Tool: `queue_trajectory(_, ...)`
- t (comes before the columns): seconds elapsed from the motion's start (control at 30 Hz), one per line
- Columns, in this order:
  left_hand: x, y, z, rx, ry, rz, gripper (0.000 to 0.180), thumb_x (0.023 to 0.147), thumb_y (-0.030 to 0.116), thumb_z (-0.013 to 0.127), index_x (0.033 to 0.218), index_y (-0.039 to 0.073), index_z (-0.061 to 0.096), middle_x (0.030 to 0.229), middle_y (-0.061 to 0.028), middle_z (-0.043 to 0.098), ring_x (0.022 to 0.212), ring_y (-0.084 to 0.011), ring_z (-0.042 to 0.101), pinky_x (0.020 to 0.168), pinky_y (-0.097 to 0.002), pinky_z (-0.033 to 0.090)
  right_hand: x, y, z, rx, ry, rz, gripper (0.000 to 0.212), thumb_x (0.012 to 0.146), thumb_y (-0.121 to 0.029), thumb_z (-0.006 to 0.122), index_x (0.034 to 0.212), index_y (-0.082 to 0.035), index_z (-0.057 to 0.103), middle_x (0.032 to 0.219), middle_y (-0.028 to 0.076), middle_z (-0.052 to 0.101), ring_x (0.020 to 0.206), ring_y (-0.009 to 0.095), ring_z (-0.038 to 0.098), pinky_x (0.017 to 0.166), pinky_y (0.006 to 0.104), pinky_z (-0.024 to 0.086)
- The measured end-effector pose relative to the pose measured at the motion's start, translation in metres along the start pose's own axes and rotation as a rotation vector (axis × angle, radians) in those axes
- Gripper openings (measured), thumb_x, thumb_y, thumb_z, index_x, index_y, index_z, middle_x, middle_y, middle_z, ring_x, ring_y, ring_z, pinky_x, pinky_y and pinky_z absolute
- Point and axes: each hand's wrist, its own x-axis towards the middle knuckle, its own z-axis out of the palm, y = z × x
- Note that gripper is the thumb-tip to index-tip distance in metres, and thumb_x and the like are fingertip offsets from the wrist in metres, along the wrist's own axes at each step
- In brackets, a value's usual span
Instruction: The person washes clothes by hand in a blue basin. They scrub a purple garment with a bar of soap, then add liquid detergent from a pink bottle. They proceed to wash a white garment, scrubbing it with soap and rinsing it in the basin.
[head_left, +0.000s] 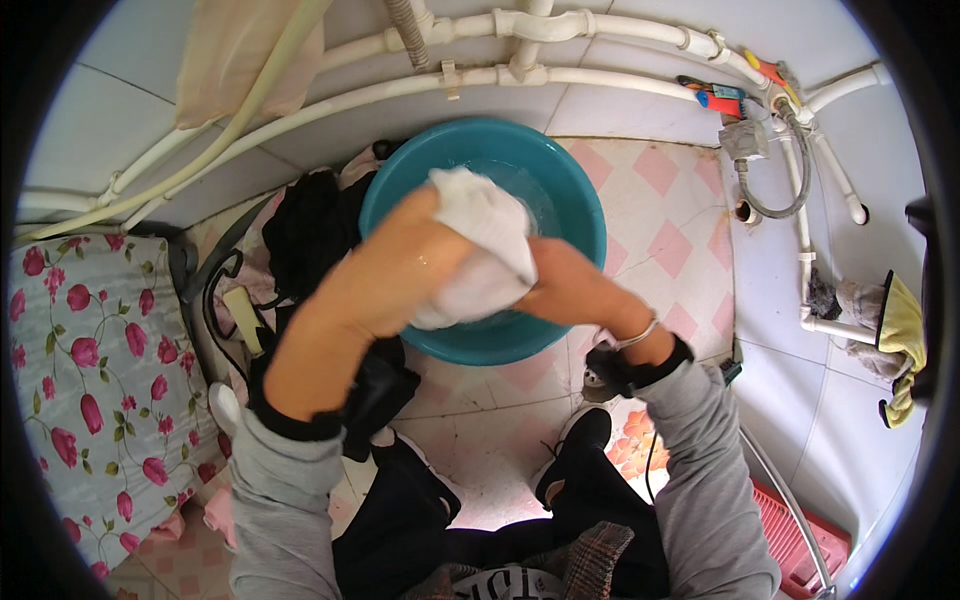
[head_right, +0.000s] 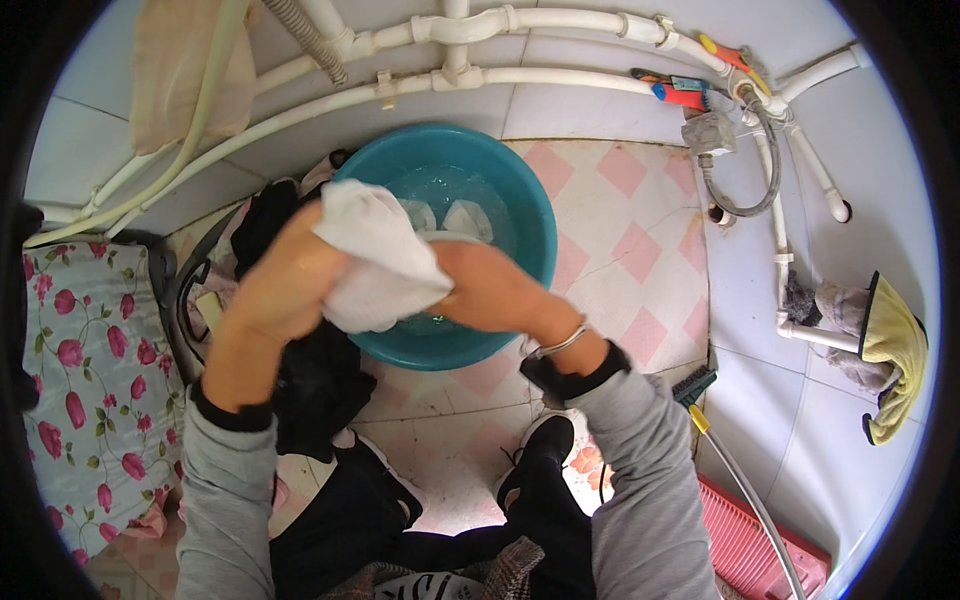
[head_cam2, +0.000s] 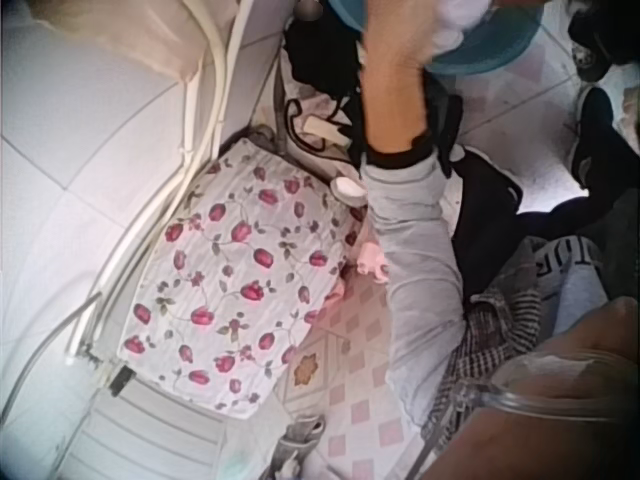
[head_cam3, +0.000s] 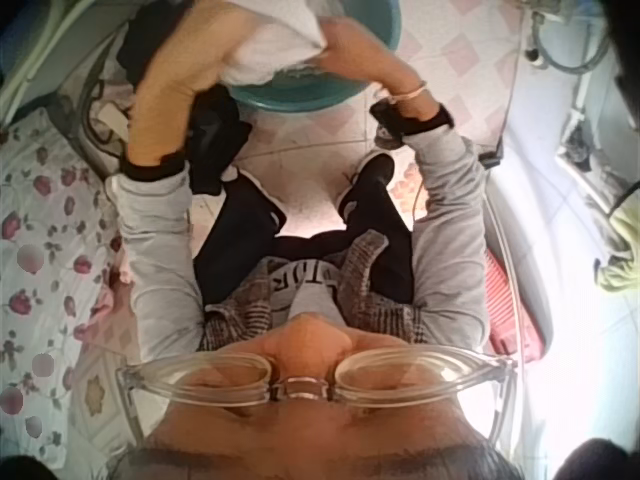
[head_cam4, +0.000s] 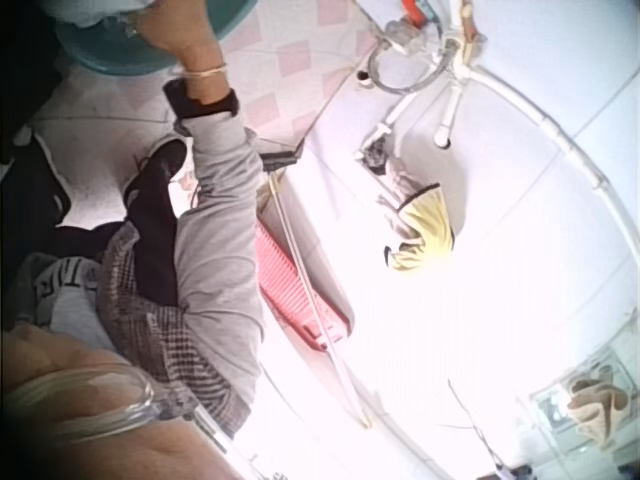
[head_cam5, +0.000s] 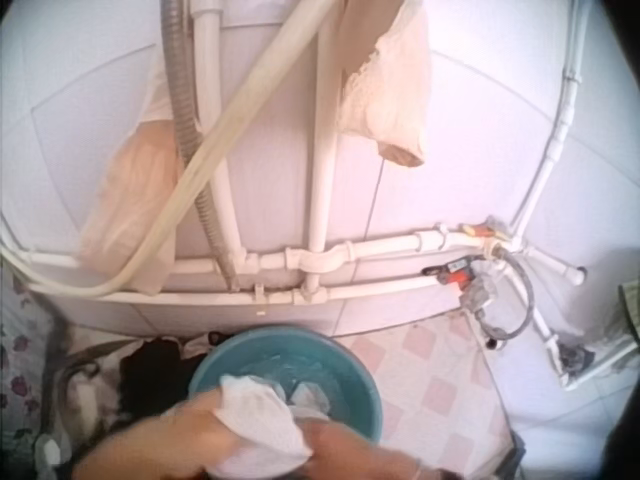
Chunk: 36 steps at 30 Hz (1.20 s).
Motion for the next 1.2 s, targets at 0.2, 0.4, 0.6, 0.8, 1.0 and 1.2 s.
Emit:
queue_trajectory(0.2, -0.005, 0.032, -0.034, 0.507, 0.045, -0.137, 0.035, 0.088, 0.023, 0.064, 0.115, 0.001, 0.062, 0.103, -0.0039, 0.064, 0.093, -0.0128, 0.058, 0.084, -0.0266, 0.047, 0.003, -0.035, -0.035, 0.213, 0.086, 0.258, 0.028, 0.091, -0.027, 0.065, 0.104, -0.002, 0.067, 0.091, 0.010, 0.069, 0.078, 0.020, 0.062, 0.075, 0.0301, 0.050)
queue_trajectory(0.4, 0.005, -0.009, -0.108, 0.927, 0.264, 0.378, 0.035, 0.083, 0.011, 0.067, 0.116, 0.002, 0.058, 0.102, -0.0060, 0.063, 0.094, -0.0163, 0.060, 0.090, -0.0307, 0.047, -0.006, -0.062, -0.050, 0.904, 0.486, 0.453, 0.033, 0.097, -0.024, 0.053, 0.116, 0.001, 0.061, 0.104, 0.008, 0.067, 0.089, 0.014, 0.063, 0.079, 0.0288, 0.051)
queue_trajectory(0.6, 0.015, -0.098, -0.001, 0.188, -0.010, 0.137, 0.024, 0.099, 0.014, 0.048, 0.114, -0.001, 0.060, 0.111, -0.0088, 0.064, 0.106, -0.0177, 0.060, 0.097, -0.0317, 0.045, -0.005, -0.059, -0.034, 0.833, 0.373, 0.481, 0.040, 0.098, -0.030, 0.050, 0.123, 0.001, 0.056, 0.107, 0.007, 0.064, 0.093, 0.013, 0.061, 0.080, 0.0278, 0.050)
queue_trajectory(0.8, 0.070, -0.180, -0.010, -0.444, -0.156, 0.089, 0.054, 0.097, 0.038, 0.053, 0.141, 0.009, 0.042, 0.137, -0.0085, 0.051, 0.125, -0.0209, 0.050, 0.105, -0.0361, 0.041, -0.009, -0.084, -0.009, 0.721, 0.122, 0.215, 0.041, 0.101, -0.028, 0.048, 0.132, -0.001, 0.051, 0.121, 0.006, 0.059, 0.107, 0.013, 0.055, 0.094, 0.0274, 0.043)
queue_trajectory(1.0, 0.044, -0.098, -0.015, -0.837, -0.131, -0.091, 0.057, 0.099, 0.048, 0.043, 0.140, 0.009, 0.042, 0.140, -0.0090, 0.049, 0.126, -0.0244, 0.049, 0.106, -0.0411, 0.041, -0.022, -0.039, -0.037, 0.686, 0.306, 0.490, 0.047, 0.101, -0.035, 0.046, 0.136, -0.004, 0.049, 0.127, 0.007, 0.056, 0.116, 0.016, 0.051, 0.101, 0.0298, 0.039)
queue_trajectory(1.2, -0.005, -0.024, -0.039, -0.030, -0.014, -0.233, 0.039, 0.097, 0.025, 0.055, 0.128, 0.001, 0.055, 0.126, -0.0077, 0.059, 0.112, -0.0160, 0.058, 0.096, -0.0329, 0.046, -0.050, 0.006, -0.069, 0.532, 0.442, 0.442, 0.047, 0.096, -0.036, 0.056, 0.133, -0.008, 0.053, 0.120, 0.007, 0.060, 0.106, 0.013, 0.055, 0.092, 0.0278, 0.044)
